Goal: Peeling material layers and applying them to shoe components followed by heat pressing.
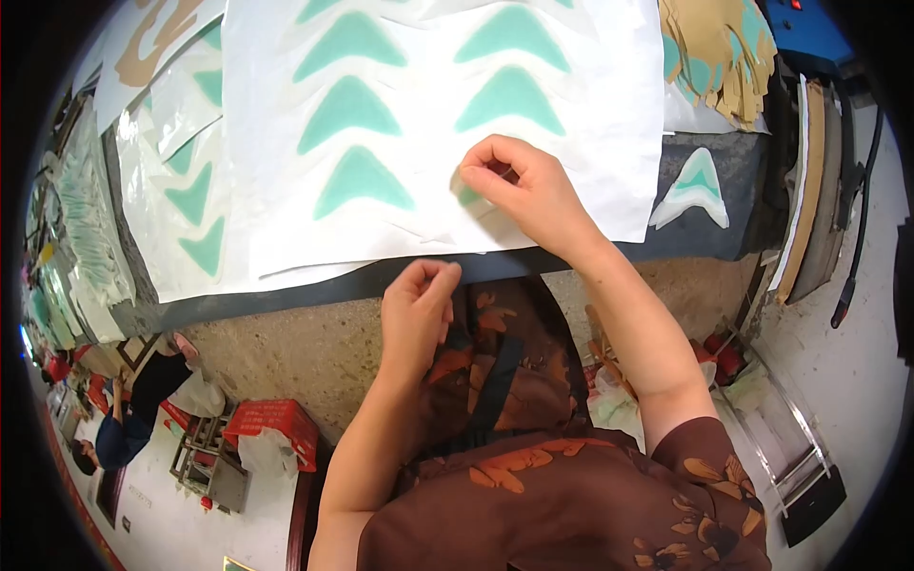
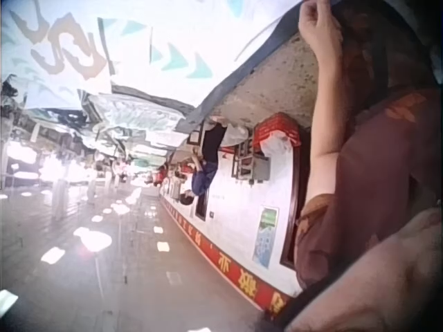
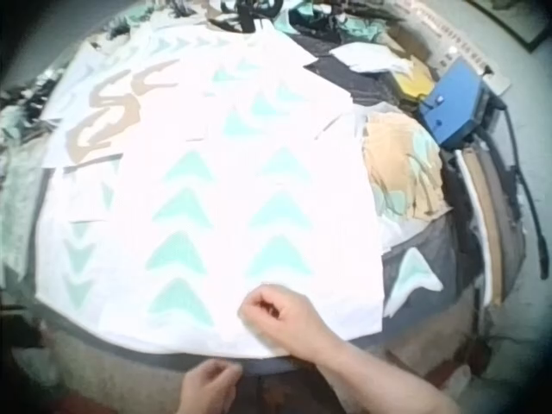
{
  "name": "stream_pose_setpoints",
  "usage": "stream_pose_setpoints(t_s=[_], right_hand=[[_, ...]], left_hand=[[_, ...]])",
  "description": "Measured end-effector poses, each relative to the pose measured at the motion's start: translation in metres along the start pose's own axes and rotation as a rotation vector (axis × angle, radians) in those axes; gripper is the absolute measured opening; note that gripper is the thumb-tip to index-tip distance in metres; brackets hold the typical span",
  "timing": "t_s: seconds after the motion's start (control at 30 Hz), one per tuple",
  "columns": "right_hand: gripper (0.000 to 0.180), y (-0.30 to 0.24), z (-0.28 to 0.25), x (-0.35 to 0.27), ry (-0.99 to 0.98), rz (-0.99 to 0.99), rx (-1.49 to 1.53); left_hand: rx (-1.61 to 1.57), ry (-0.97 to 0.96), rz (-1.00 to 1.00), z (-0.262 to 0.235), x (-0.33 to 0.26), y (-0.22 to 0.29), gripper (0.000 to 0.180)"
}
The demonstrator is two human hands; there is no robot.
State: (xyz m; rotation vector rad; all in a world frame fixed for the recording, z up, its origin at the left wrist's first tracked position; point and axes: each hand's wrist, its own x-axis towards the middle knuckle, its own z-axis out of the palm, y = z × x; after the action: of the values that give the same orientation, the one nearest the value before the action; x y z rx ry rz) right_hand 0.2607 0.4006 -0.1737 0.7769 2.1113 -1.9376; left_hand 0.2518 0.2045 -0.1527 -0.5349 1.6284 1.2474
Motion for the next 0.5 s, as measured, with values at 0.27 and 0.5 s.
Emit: stream_pose_setpoints(t_s=[0.27, 0.5], right_hand=[[0.015, 0.014, -0.010, -0.014, 0.108, -0.502, -0.414], [0.017, 0.026, 0.021, -0.017, 0.033, -0.704, -0.751]], left_hand=[[0.495, 0.215, 0.582, -0.013, 0.008, 0.038, 0.013], [0.561, 0.193, 0.461, -0.024, 0.037, 0.034, 0.013]])
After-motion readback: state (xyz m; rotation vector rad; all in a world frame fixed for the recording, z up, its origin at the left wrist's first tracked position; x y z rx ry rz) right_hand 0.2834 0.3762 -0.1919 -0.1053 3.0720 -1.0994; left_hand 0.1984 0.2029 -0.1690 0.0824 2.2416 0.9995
